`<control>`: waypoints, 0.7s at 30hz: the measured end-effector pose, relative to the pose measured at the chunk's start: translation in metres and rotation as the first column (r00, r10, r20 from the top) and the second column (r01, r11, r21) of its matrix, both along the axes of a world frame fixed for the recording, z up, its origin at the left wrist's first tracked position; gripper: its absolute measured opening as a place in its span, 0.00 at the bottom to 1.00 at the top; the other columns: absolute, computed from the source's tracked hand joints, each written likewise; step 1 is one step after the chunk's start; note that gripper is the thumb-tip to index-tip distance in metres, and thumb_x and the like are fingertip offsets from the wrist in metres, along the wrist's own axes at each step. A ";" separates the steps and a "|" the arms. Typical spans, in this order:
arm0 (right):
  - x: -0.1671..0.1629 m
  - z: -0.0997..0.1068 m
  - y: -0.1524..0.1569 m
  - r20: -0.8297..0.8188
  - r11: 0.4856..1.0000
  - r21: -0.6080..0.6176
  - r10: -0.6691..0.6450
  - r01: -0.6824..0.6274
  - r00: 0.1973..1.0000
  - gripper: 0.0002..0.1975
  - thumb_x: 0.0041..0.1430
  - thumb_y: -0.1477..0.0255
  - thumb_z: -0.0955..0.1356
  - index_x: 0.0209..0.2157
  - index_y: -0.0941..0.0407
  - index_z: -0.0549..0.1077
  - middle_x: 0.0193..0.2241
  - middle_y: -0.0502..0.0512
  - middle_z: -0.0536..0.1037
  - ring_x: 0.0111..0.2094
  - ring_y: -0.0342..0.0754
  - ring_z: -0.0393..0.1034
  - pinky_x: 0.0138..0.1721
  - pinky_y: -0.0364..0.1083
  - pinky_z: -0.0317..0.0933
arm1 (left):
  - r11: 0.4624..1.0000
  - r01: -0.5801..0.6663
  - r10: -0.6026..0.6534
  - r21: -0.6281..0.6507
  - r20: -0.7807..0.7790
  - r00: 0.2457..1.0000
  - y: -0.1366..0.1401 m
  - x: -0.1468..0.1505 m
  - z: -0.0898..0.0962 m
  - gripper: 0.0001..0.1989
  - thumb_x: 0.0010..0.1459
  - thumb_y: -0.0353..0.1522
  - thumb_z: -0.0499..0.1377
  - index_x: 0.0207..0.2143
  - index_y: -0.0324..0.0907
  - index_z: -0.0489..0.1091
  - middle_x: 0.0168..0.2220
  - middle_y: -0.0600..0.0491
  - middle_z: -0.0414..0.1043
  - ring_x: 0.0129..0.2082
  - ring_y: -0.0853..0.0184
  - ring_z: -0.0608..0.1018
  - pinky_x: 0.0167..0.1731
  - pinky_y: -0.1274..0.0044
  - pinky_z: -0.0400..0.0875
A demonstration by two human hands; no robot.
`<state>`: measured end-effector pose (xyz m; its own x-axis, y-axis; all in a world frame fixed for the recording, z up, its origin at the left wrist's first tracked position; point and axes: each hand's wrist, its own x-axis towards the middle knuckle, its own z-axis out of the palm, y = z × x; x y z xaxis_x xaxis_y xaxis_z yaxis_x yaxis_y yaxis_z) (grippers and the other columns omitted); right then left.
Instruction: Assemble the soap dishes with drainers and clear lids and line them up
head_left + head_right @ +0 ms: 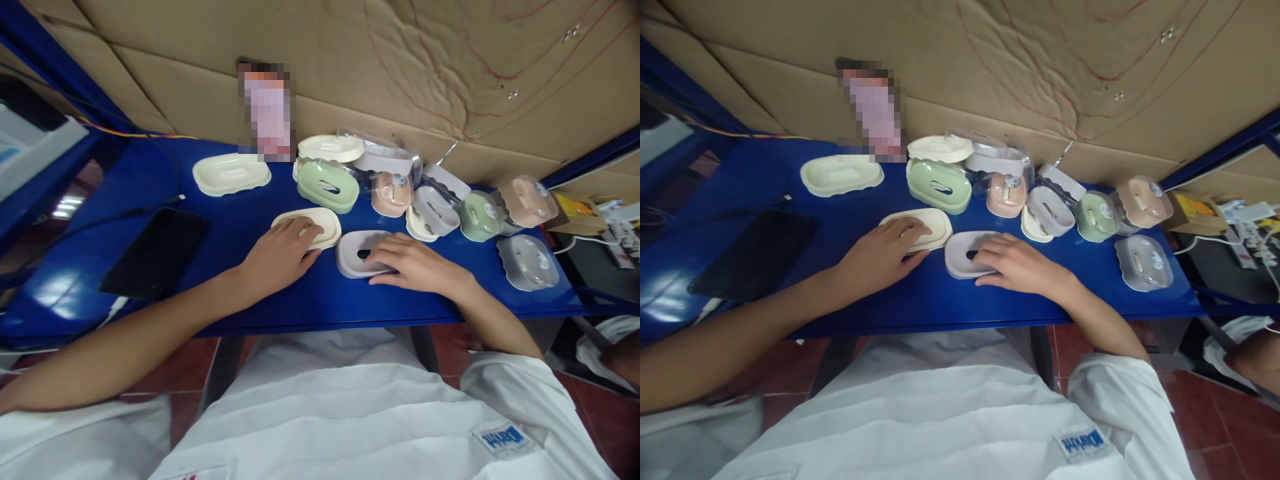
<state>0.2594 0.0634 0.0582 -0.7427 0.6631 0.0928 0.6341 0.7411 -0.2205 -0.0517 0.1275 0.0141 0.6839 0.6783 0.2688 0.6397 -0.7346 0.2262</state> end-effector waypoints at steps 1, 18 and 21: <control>0.005 0.001 0.002 -0.025 1.000 0.004 -0.023 0.023 0.999 0.19 0.73 0.55 0.72 0.54 0.54 0.79 0.50 0.61 0.84 0.53 0.58 0.79 0.55 0.56 0.69 | 1.000 -0.008 0.008 -0.004 -0.001 1.000 0.000 0.000 0.001 0.18 0.71 0.33 0.58 0.60 0.40 0.74 0.61 0.37 0.76 0.61 0.43 0.79 0.60 0.53 0.76; -0.009 -0.002 -0.003 -0.124 0.980 0.142 -0.123 0.141 0.985 0.17 0.78 0.60 0.66 0.56 0.52 0.82 0.52 0.58 0.86 0.54 0.56 0.81 0.55 0.55 0.70 | 0.990 0.142 -0.143 0.022 0.239 0.960 -0.031 0.011 -0.011 0.37 0.62 0.40 0.74 0.67 0.40 0.65 0.75 0.29 0.54 0.74 0.38 0.64 0.66 0.50 0.73; -0.030 -0.017 -0.008 -0.060 0.983 0.175 -0.045 0.055 0.997 0.18 0.79 0.62 0.65 0.60 0.53 0.80 0.57 0.59 0.84 0.60 0.56 0.78 0.59 0.56 0.69 | 0.980 0.185 -0.197 0.080 0.202 0.959 -0.026 0.011 -0.014 0.40 0.62 0.42 0.73 0.71 0.42 0.63 0.77 0.29 0.51 0.76 0.36 0.61 0.68 0.46 0.69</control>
